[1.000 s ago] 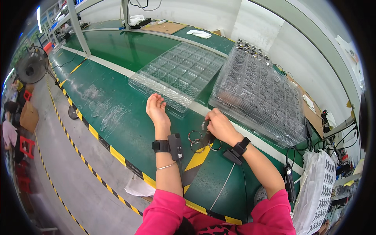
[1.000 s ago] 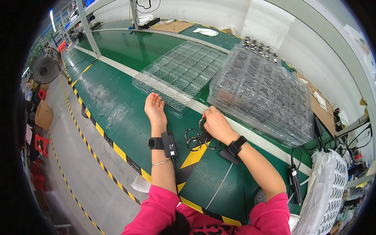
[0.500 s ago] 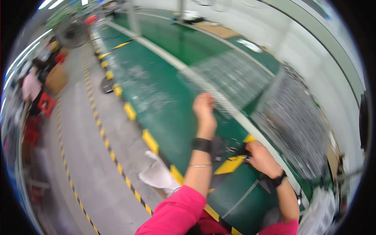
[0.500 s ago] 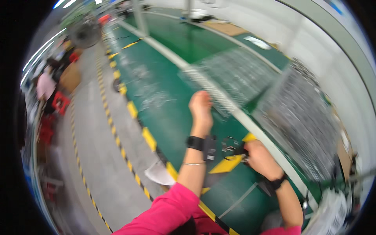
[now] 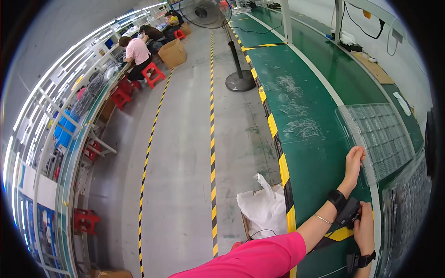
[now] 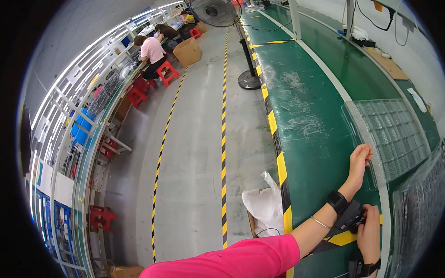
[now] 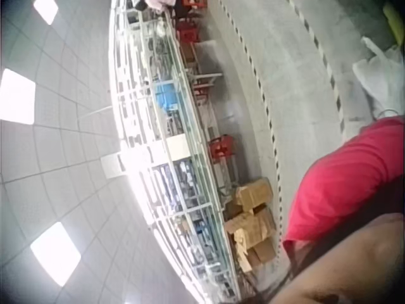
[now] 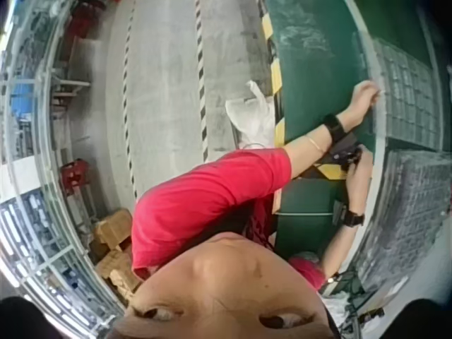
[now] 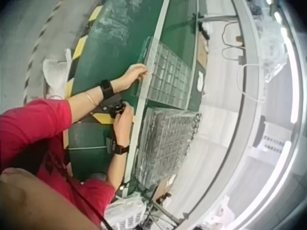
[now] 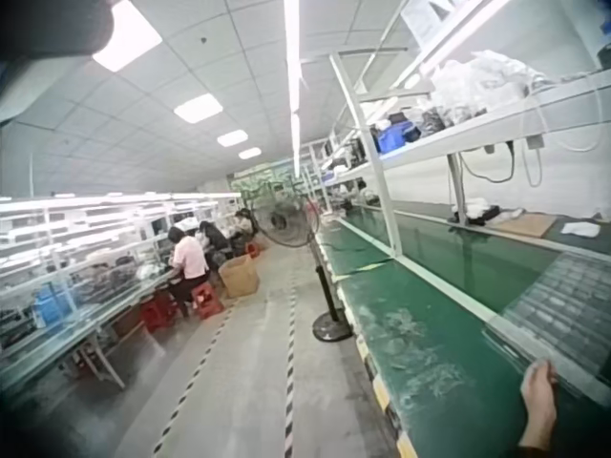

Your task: Assemble small circular electronic components using an electric screwdriver and place them in plastic trays.

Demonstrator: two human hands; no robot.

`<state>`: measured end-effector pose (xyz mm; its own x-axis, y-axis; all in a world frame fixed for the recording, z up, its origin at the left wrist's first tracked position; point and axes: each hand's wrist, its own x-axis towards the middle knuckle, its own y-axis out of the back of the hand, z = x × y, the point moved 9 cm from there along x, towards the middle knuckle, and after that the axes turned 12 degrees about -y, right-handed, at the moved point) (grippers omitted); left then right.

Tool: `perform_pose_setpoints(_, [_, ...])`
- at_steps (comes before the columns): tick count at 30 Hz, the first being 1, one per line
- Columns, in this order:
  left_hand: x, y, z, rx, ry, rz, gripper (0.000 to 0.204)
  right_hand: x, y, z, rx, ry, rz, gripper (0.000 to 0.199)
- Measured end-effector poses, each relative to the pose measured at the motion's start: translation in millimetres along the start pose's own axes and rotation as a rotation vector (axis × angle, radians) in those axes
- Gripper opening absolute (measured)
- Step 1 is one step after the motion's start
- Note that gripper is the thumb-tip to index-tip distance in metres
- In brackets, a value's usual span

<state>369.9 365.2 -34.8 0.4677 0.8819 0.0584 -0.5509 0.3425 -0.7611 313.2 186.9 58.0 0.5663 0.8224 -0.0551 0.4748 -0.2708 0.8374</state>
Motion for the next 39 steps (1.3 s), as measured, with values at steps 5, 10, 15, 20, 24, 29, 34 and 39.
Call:
perform_pose_setpoints(5, [2,-1,-3,-0.007,0.005,0.002,0.017,19,-1,9,-0.010,-0.071,0.018,0.045])
perform_pose_setpoints(10, [1,-1,-3,-0.036,0.021,0.020,0.017,24,0,14,-0.063,-0.134,0.099,0.042])
perform_pose_setpoints(15, [0,7,0,-0.028,0.026,0.042,0.016,17,8,-2,-0.307,0.009,0.258,0.032])
perform_pose_setpoints(20, [-5,3,3,-0.054,0.005,0.098,0.018,7,16,37,-0.309,-0.064,0.276,0.025])
perform_pose_setpoints(24, [-8,9,16,-0.119,0.061,0.146,0.013,-3,25,48,-0.268,-0.026,0.236,0.026])
perform_pose_setpoints(29, [3,33,23,-0.102,0.077,0.149,0.015,-4,100,9,-0.045,0.008,0.414,0.030])
perform_pose_setpoints(34, [-9,5,18,-0.101,0.102,0.105,0.018,-2,203,36,-0.118,-0.112,0.702,0.028])
perform_pose_setpoints(39, [-9,2,13,-0.119,0.127,0.133,0.015,36,207,103,-0.054,-0.267,0.404,0.030])
